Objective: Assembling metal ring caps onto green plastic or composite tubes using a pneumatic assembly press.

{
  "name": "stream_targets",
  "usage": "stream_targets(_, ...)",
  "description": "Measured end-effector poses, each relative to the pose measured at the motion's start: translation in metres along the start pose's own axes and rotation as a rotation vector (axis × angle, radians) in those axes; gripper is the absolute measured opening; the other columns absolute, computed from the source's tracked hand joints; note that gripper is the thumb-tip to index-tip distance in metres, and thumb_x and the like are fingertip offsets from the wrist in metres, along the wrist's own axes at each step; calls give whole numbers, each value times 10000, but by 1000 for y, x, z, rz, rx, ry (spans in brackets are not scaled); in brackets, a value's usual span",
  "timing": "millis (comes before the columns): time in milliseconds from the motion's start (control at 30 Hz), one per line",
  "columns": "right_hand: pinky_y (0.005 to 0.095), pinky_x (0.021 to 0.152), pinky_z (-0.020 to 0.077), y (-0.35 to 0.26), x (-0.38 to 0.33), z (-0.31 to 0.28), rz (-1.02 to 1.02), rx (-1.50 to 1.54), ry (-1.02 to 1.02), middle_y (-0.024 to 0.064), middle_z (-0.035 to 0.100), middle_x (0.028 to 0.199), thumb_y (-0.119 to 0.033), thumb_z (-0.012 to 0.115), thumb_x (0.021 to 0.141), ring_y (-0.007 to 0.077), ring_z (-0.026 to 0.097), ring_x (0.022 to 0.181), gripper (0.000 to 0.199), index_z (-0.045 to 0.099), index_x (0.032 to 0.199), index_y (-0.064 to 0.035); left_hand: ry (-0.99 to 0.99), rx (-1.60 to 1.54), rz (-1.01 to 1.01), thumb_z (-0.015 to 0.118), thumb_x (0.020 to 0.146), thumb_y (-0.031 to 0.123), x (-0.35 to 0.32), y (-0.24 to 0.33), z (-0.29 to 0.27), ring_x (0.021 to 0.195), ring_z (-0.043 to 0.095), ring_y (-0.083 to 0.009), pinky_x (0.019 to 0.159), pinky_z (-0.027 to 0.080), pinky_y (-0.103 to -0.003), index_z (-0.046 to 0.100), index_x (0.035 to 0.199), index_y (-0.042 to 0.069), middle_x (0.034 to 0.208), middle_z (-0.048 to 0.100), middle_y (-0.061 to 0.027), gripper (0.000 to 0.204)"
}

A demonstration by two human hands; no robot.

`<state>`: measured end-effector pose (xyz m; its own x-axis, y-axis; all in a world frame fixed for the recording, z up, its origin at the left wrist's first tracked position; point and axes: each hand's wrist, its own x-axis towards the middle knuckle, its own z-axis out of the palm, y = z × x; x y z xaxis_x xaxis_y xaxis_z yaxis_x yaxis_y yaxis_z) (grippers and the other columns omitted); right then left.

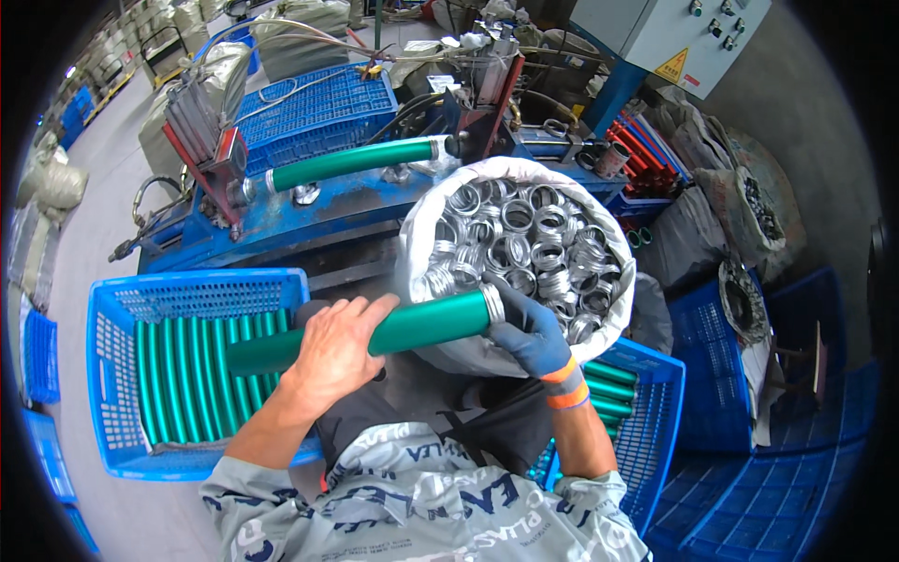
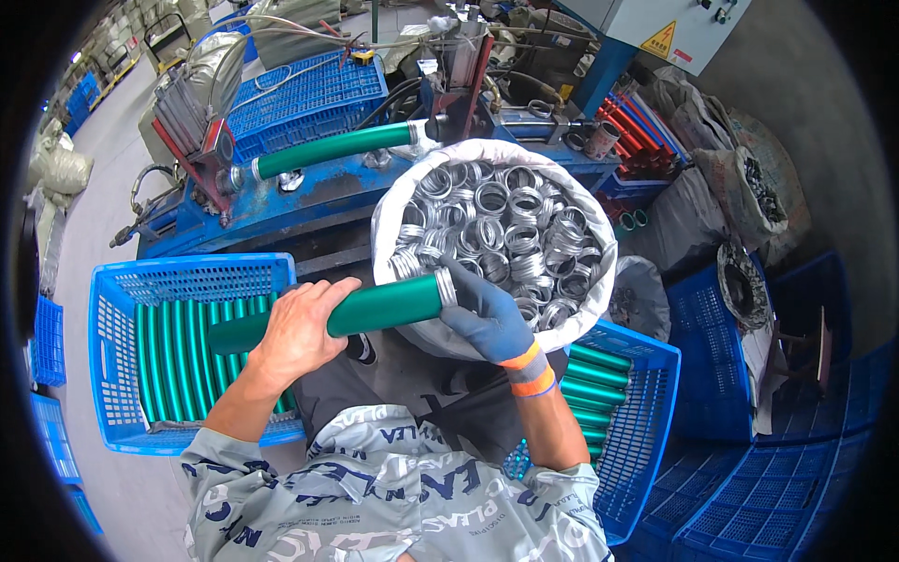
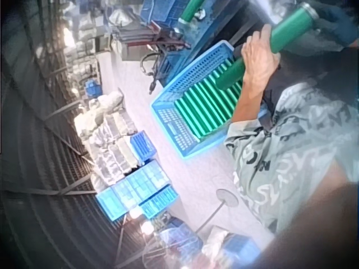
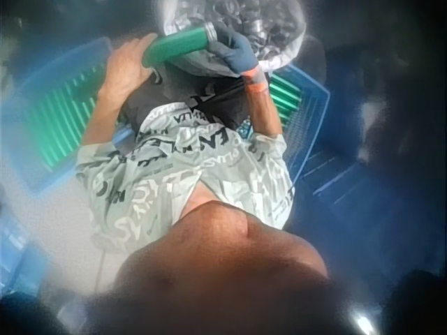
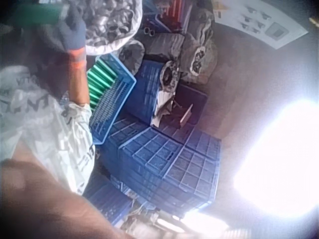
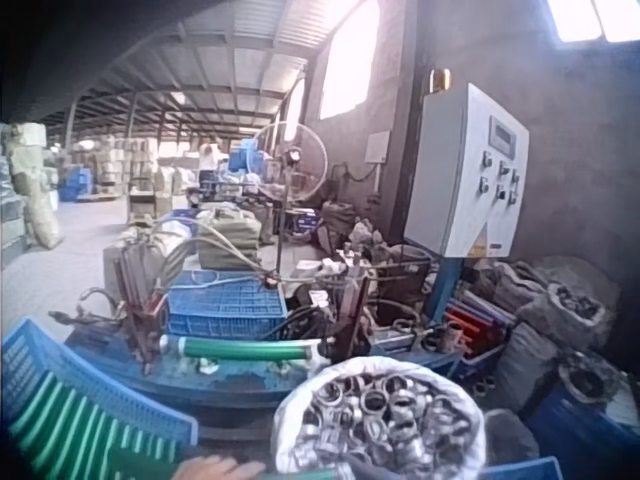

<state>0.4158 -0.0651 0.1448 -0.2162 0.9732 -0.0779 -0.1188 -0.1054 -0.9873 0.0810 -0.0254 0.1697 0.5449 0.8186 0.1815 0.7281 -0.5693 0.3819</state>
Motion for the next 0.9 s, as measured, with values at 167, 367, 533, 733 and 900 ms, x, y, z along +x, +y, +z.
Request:
stream_targets(167,338,1231,477,-15,3,-7,60,-100,-3,125,643,1609,-36,780,1027,173,604,1443,833,417,1772,57,42,-55,-12,867,732,72,-3,-5,3,1084,759,-410,933,612,-540,705,1461,123,1110,766,-150,749)
stream_targets(367,477,1192,553,-1,35,-111,-398,-1150,473,173,770,1482,-161,913,889,349,726,1396,620,775,1491,-100,152,-335,-68,895,772,107,-15,-17,-29,1116,801,-359,1009,626,-419,725,1427,85,1235,819,-146,677)
stream_targets(533,546,887,600,8,50,-131,-100,-1671,373,117,807,1238,-326,788,964,378,795,1098,232,819,1067,-120,277,-884,-310,964,840,174,-35,-45,-38,1045,720,-204,970,587,-378,687,1331,21,1150,746,-81,585)
stream_targets(733,542,922,620,18,43,-120,-313,-1636,526,113,780,1246,-325,854,918,389,784,1041,198,843,940,-128,825,-1823,-402,736,1131,504,-35,-47,-16,1100,761,-276,997,627,-453,696,1344,82,1214,779,-133,474)
stream_targets(900,526,892,635,22,53,-117,-211,-1604,535,113,806,1180,-443,919,854,369,782,1001,328,846,845,-124,741,-1940,-425,721,1141,520,-34,-41,24,1222,789,-285,990,698,-479,716,1377,98,1357,803,-161,483)
